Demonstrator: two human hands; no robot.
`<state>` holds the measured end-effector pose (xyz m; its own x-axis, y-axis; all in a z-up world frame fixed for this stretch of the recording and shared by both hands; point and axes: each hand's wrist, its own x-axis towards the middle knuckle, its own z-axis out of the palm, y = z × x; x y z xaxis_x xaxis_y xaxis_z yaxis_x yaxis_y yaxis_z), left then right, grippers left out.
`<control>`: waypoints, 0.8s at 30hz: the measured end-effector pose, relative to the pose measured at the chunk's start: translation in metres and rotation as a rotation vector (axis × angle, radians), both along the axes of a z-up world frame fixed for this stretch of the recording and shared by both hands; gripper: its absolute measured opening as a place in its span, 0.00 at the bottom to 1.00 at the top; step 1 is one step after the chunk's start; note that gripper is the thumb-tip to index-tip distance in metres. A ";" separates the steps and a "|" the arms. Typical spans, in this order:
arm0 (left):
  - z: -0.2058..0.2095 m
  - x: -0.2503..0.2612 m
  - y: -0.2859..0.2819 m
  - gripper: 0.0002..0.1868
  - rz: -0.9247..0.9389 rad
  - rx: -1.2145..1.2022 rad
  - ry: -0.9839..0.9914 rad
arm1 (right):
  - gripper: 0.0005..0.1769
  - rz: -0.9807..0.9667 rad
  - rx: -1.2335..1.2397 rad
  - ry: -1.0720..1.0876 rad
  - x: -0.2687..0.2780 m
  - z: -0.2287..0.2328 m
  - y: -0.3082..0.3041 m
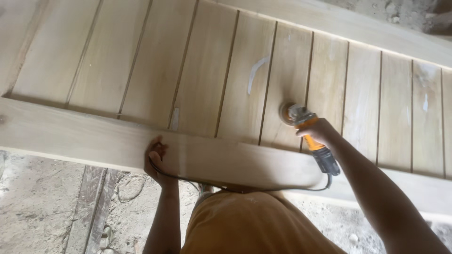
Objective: The person uses an electric sander to smooth the surface of a wooden door panel. They move the sander across the slats and frame, occasionally repositioning the door and adjusting their stance to reach different areas.
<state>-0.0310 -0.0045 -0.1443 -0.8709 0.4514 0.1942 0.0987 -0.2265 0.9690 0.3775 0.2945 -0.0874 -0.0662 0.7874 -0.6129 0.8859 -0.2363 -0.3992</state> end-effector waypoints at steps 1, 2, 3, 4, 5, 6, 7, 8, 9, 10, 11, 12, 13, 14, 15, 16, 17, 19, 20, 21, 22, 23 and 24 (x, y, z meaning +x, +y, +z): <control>0.001 -0.005 -0.004 0.28 0.022 0.012 0.053 | 0.19 0.031 -0.012 -0.034 -0.007 0.000 -0.016; 0.003 -0.010 -0.011 0.27 0.045 0.025 0.105 | 0.20 0.061 -0.024 -0.069 -0.015 -0.001 -0.031; 0.007 -0.017 -0.014 0.25 0.063 0.046 0.161 | 0.21 0.098 -0.025 -0.101 -0.027 0.001 -0.038; 0.013 -0.026 -0.016 0.23 0.081 0.067 0.216 | 0.21 0.111 -0.031 -0.107 -0.036 0.004 -0.047; 0.020 -0.032 -0.022 0.21 0.106 0.082 0.272 | 0.21 0.131 -0.043 -0.113 -0.045 0.005 -0.057; 0.027 -0.037 -0.026 0.22 0.143 0.045 0.292 | 0.22 0.150 -0.055 -0.119 -0.055 0.006 -0.064; 0.035 -0.043 -0.034 0.22 0.180 -0.003 0.309 | 0.22 0.191 -0.048 -0.130 -0.066 0.003 -0.072; 0.044 -0.048 -0.040 0.23 0.216 -0.051 0.326 | 0.23 0.232 -0.042 -0.140 -0.075 0.000 -0.077; 0.053 -0.053 -0.043 0.23 0.248 -0.042 0.328 | 0.24 0.280 -0.035 -0.148 -0.083 -0.003 -0.077; 0.062 -0.058 -0.044 0.23 0.280 -0.032 0.330 | 0.24 0.304 -0.017 -0.137 -0.091 -0.006 -0.071; 0.071 -0.063 -0.050 0.23 0.308 -0.030 0.333 | 0.24 0.325 -0.008 -0.124 -0.100 -0.012 -0.065; 0.079 -0.064 -0.056 0.24 0.316 -0.036 0.329 | 0.25 0.347 0.001 -0.110 -0.107 -0.018 -0.059; 0.084 -0.065 -0.060 0.25 0.322 -0.035 0.329 | 0.23 0.353 -0.003 -0.114 -0.110 -0.019 -0.047; 0.087 -0.068 -0.061 0.26 0.328 -0.033 0.329 | 0.22 0.358 -0.008 -0.119 -0.113 -0.019 -0.035; 0.087 -0.077 -0.056 0.25 0.347 -0.027 0.442 | 0.23 0.293 0.005 -0.118 -0.119 -0.017 -0.018; 0.084 -0.088 -0.050 0.25 0.365 -0.022 0.556 | 0.25 0.228 0.018 -0.116 -0.122 -0.013 0.000; 0.079 -0.094 -0.047 0.25 0.381 -0.024 0.668 | 0.24 0.223 0.027 -0.090 -0.126 -0.010 0.018; 0.061 -0.093 -0.043 0.28 0.288 -0.144 0.661 | 0.24 0.186 0.036 -0.048 -0.134 -0.009 0.050; 0.049 -0.093 -0.040 0.29 0.239 -0.204 0.654 | 0.24 0.153 0.037 -0.031 -0.138 -0.009 0.066; 0.038 -0.094 -0.039 0.30 0.220 -0.273 0.593 | 0.25 0.120 0.036 -0.014 -0.142 -0.009 0.083; 0.026 -0.094 -0.038 0.31 0.200 -0.340 0.532 | 0.25 0.125 0.044 -0.044 -0.148 -0.009 0.102; 0.014 -0.092 -0.038 0.32 0.170 -0.409 0.468 | 0.26 0.123 0.046 -0.077 -0.150 -0.010 0.119; 0.003 -0.088 -0.038 0.30 0.209 -0.469 0.529 | 0.27 0.122 0.049 -0.110 -0.151 -0.012 0.135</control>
